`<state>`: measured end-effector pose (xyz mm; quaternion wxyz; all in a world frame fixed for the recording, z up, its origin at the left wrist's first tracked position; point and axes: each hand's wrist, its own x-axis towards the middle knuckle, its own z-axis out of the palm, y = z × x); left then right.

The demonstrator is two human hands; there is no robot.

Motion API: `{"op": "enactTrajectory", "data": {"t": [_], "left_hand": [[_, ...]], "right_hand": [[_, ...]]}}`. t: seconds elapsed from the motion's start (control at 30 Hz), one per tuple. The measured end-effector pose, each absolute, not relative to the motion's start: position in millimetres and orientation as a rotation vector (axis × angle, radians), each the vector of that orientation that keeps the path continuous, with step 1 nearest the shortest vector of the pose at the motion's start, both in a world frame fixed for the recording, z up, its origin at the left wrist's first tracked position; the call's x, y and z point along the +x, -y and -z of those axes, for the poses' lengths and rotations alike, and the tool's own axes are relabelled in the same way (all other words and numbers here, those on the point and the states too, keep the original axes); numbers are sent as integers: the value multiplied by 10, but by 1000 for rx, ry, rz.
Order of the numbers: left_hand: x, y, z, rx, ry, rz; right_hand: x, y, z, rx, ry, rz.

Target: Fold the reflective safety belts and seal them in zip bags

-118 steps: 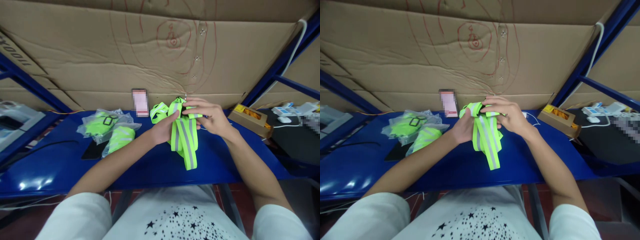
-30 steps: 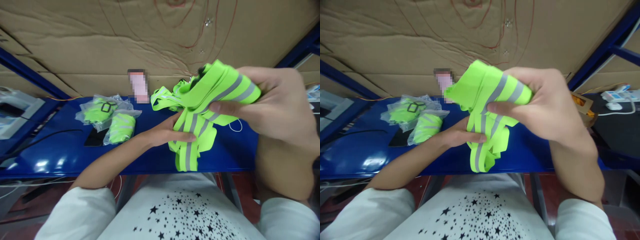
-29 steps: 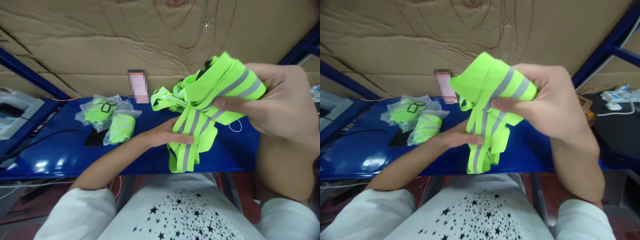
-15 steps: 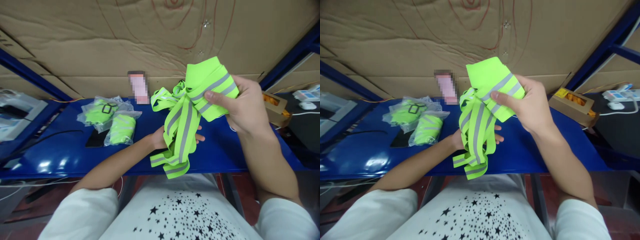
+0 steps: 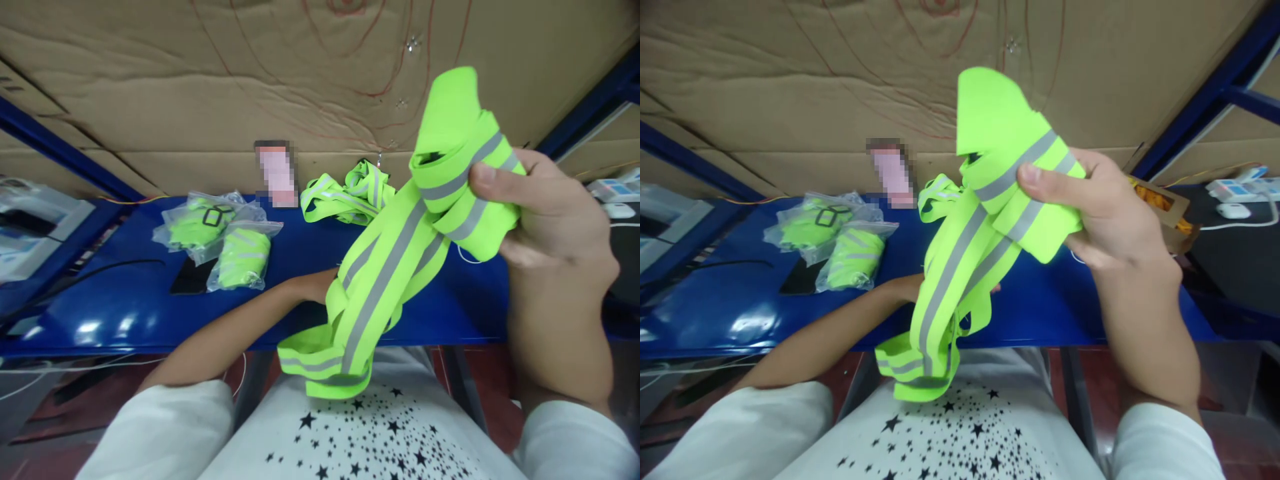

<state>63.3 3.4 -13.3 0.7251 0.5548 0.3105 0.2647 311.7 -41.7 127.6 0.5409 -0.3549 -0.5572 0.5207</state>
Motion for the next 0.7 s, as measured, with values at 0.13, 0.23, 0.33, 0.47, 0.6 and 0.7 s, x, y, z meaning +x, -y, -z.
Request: {"op": "enactTrajectory", "data": {"t": [0.13, 0.23, 0.33, 0.47, 0.6, 0.7], "left_hand": [[725, -236, -93, 1115, -486, -709], [784, -325, -202, 1031, -301, -601], [801, -321, -217, 1044, -194, -414], [766, -247, -134, 1015, -207, -366], [754, -125, -106, 1001, -306, -384], [764, -2, -106, 997, -408, -390]], "right_hand": [[2990, 395, -1257, -849, 1339, -1406], [2894, 293, -1211, -841, 1373, -1440], [2858, 159, -1155, -908, 1404, -1314], [2891, 41, -1082, -976, 1383, -1132], [2929, 37, -1002, -1001, 1451, -943], [2927, 86, -971, -1052, 1590, -798]]}}
